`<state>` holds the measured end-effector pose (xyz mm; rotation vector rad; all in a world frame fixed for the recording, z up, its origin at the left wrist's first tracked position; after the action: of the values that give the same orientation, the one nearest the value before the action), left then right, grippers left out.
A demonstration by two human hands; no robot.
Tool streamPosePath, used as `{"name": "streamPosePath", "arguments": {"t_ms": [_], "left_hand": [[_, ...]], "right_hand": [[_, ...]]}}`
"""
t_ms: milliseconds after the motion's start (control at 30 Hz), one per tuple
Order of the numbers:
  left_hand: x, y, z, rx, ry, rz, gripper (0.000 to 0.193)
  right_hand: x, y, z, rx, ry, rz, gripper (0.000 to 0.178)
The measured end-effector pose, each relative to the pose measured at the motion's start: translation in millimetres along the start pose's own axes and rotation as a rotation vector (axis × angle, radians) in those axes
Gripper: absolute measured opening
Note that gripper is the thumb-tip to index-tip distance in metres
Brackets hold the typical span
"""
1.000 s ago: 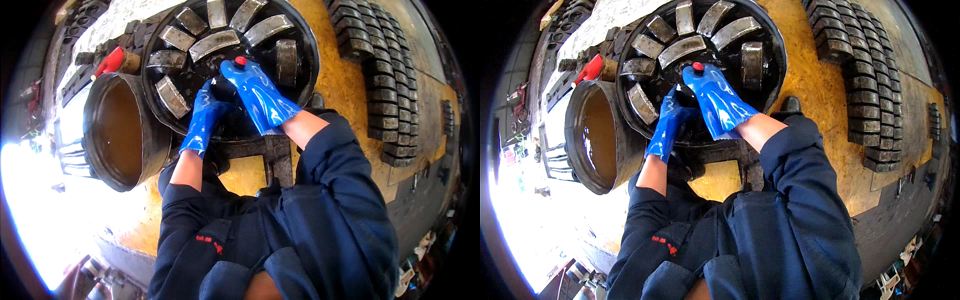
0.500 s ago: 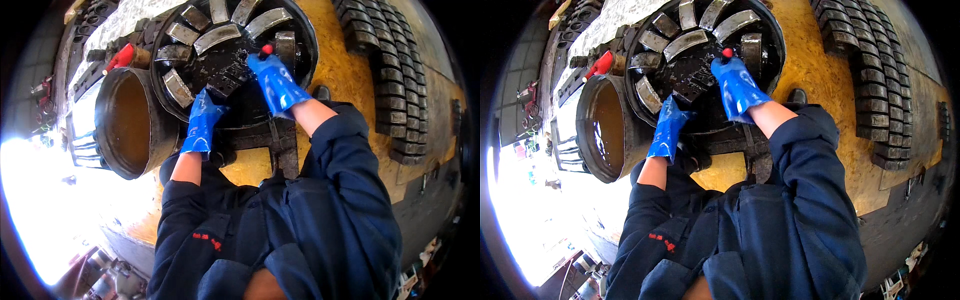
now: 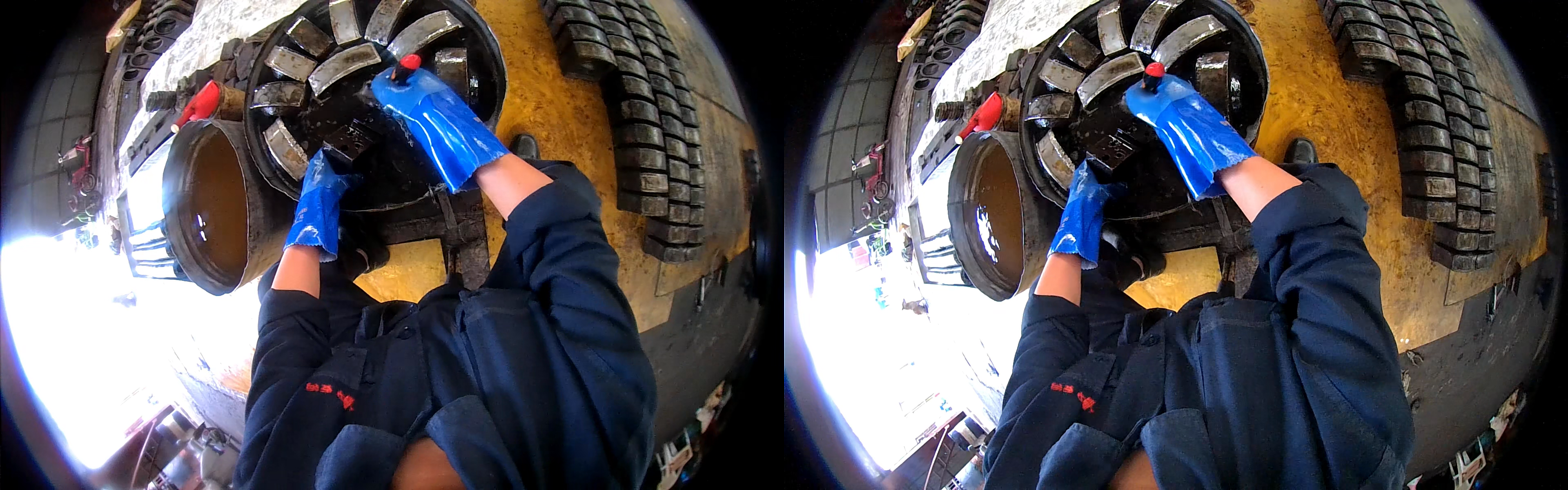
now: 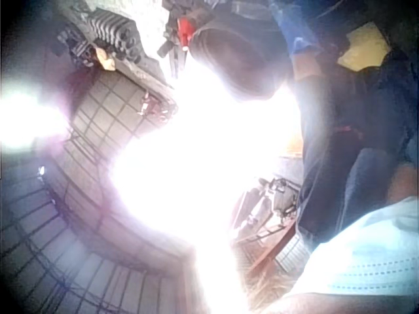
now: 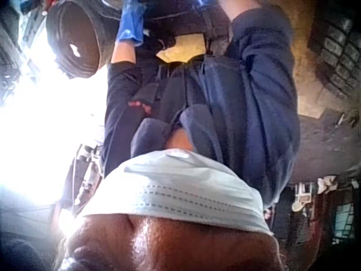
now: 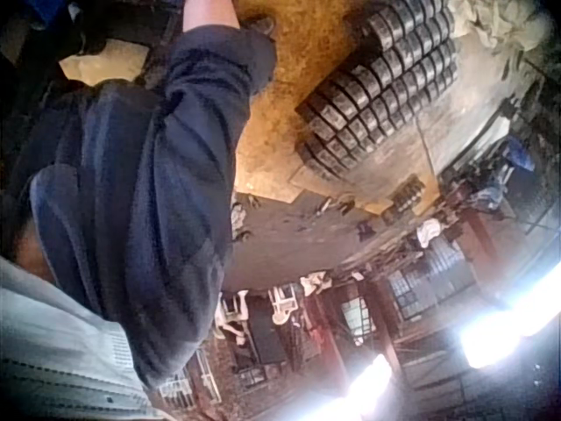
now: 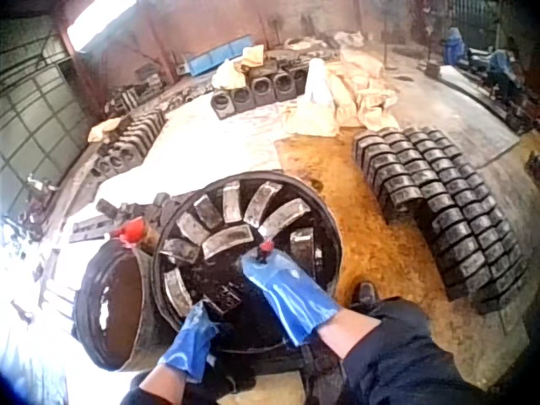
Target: The person repeatedly picks up small metal blocks from a circular tray, scrubs them with a red-handled brush, and places them back. The person wears blue gloves and works in a workshop setting with stacked metal parts nearby.
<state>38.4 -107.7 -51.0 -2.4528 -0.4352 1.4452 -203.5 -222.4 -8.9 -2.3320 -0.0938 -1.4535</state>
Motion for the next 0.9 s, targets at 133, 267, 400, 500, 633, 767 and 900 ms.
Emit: {"name": "streamPosePath", "arguments": {"t_ms": [133,267,400,500,633,767,900], "left_hand": [[13,-2,-9,-0.041,0.04,-0.008,0.078],[3,-9,-9,-0.044,0.082,-0.027,0.077],[3,-8,-6,-0.016,-0.019,-0.003,0.075],[1,-7,-2,-0.014,-0.062,0.007,0.072],[8,-9,-5,-0.014,0.051,-0.067,0.07],[5,-2,-5,0.009,-0.025,0.067,0.071],[20,-8,-12,-0.044,-0.009,0.008,0.071]], "right_hand": [[17,-7,21,0.011,-0.281,-0.136,0.034],[-2,4,7,-0.015,-0.367,0.036,0.045],[-7,17,35,0.109,-0.254,-0.001,0.041],[-5,8,31,-0.098,-0.372,-0.237,0.042],[-1,8,3,-0.072,-0.194,-0.047,0.04],[10,6,38,-0.036,-0.298,-0.363,0.035],[12,12,19,-0.179,-0.489,-0.227,0.039]]}}
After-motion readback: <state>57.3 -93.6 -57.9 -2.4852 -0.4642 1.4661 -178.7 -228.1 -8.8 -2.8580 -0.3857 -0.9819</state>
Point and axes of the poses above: each hand's wrist, its own y-axis towards the middle knuckle, its own z-axis out of the palm, x = y × z, the point moved 9 cm from there along y, towards the middle knuckle, and after that the axes turned 11 degrees about -y, right-handed, at the moved point
